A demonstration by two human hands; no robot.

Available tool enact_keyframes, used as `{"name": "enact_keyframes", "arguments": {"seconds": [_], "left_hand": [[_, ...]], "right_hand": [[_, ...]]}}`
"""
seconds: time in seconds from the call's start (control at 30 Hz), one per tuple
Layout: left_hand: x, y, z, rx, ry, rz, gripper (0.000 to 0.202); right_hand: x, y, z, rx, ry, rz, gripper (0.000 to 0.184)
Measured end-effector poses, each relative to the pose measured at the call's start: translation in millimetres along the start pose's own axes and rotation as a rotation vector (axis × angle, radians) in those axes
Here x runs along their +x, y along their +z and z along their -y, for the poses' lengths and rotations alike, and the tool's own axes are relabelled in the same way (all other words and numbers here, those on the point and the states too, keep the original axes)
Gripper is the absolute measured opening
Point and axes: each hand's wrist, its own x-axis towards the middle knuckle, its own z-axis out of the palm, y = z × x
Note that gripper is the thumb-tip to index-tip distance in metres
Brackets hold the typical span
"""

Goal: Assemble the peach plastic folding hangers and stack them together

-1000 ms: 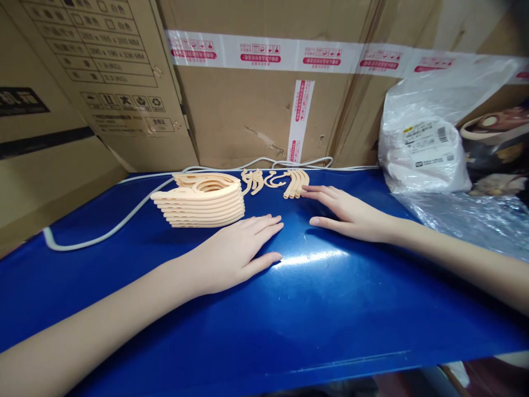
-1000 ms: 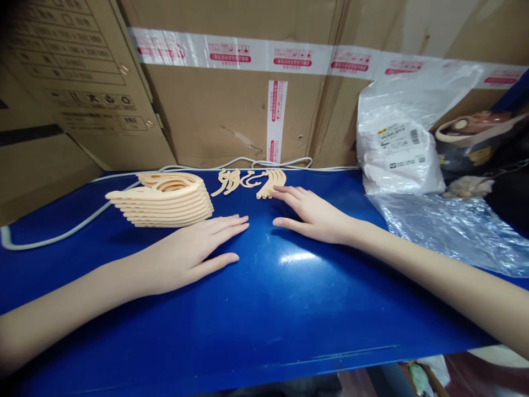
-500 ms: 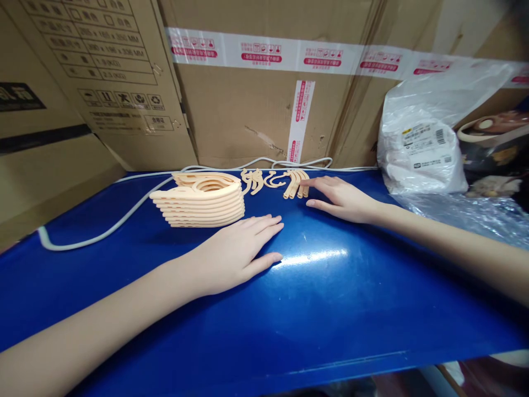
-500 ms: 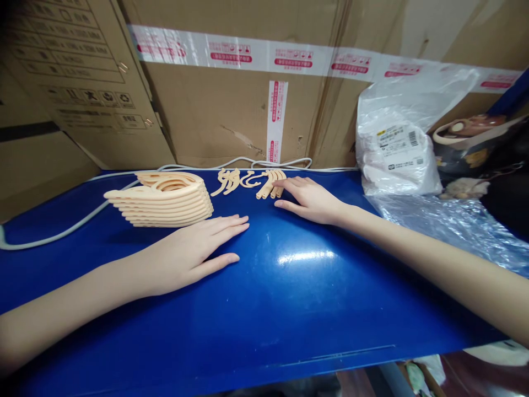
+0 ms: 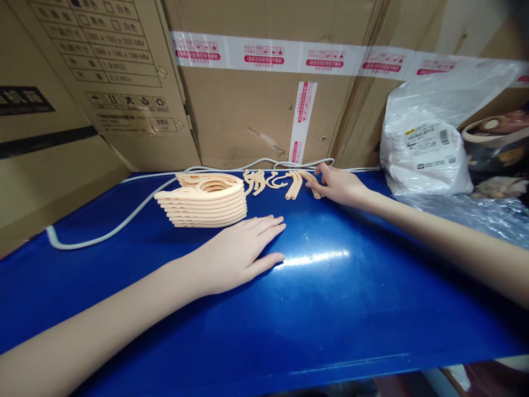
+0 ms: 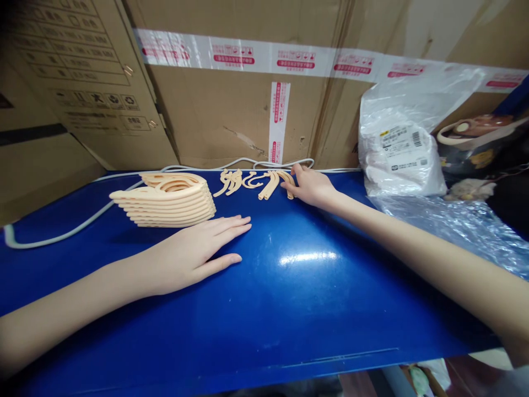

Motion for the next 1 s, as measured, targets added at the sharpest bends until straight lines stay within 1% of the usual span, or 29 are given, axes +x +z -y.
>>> {"name": "enact_keyframes", "arguments": {"seconds": [0.1, 0.2, 0.3, 0.4, 0.47, 0.53, 0.6, 0.67, 0.7, 0.73, 0.83, 0.9, 1.0], "left_hand": [[-0.9, -0.9, -0.1, -0.003, 0.001, 0.003, 0.059], [-2.7, -1.1, 0.3, -0.002, 0.000, 0.005, 0.059], [-4.3, -0.8, 1.0, 0.002, -0.001, 0.010, 0.059], [-5.5, -1.2, 1.1, -0.006, 0.001, 0.008, 0.058], [-6.2, -2.0, 0.6, -0.022, -0.004, -0.006, 0.059], [-6.6, -3.0, -0.1, -0.043, -0.003, -0.031, 0.062], [-6.1, -3.8, -1.1, -0.071, 0.010, -0.066, 0.067], [-4.4, -4.3, -2.3, -0.097, 0.035, -0.094, 0.069], [-3.3, -4.5, -3.1, -0.108, 0.052, -0.102, 0.067], [-2.1, -4.7, -3.8, -0.116, 0.069, -0.105, 0.062], [1.1, -5.2, -5.8, -0.118, 0.117, -0.091, 0.036], [2.6, -5.3, -6.4, -0.106, 0.121, -0.093, 0.027], [4.4, -5.2, -6.7, -0.082, 0.104, -0.103, 0.022]], "right_hand": [[7.3, -4.2, 0.5, -0.034, 0.060, 0.069, 0.043], [1.2, -12.6, -1.7, -0.080, 0.095, 0.138, 0.037], [-18.3, -23.4, -2.2, -0.121, 0.083, 0.206, 0.030], [-45.9, -36.1, 4.5, -0.122, 0.048, 0.284, 0.024], [-65.1, -45.2, 13.7, -0.081, -0.040, 0.363, 0.024], [-82.3, -53.3, 25.1, -0.027, -0.144, 0.384, 0.022], [-95.6, -58.1, 36.0, 0.124, -0.335, 0.405, 0.016], [-104.3, -57.6, 43.7, 0.244, -0.457, 0.387, 0.015], [-107.0, -55.4, 46.1, 0.279, -0.509, 0.346, 0.015], [-108.7, -52.2, 47.4, 0.296, -0.553, 0.302, 0.014], [-109.9, -40.9, 46.7, 0.304, -0.671, 0.189, 0.017], [-109.0, -35.7, 44.3, 0.312, -0.710, 0.148, 0.023], [-107.8, -33.5, 40.5, 0.323, -0.728, 0.139, 0.028]]}}
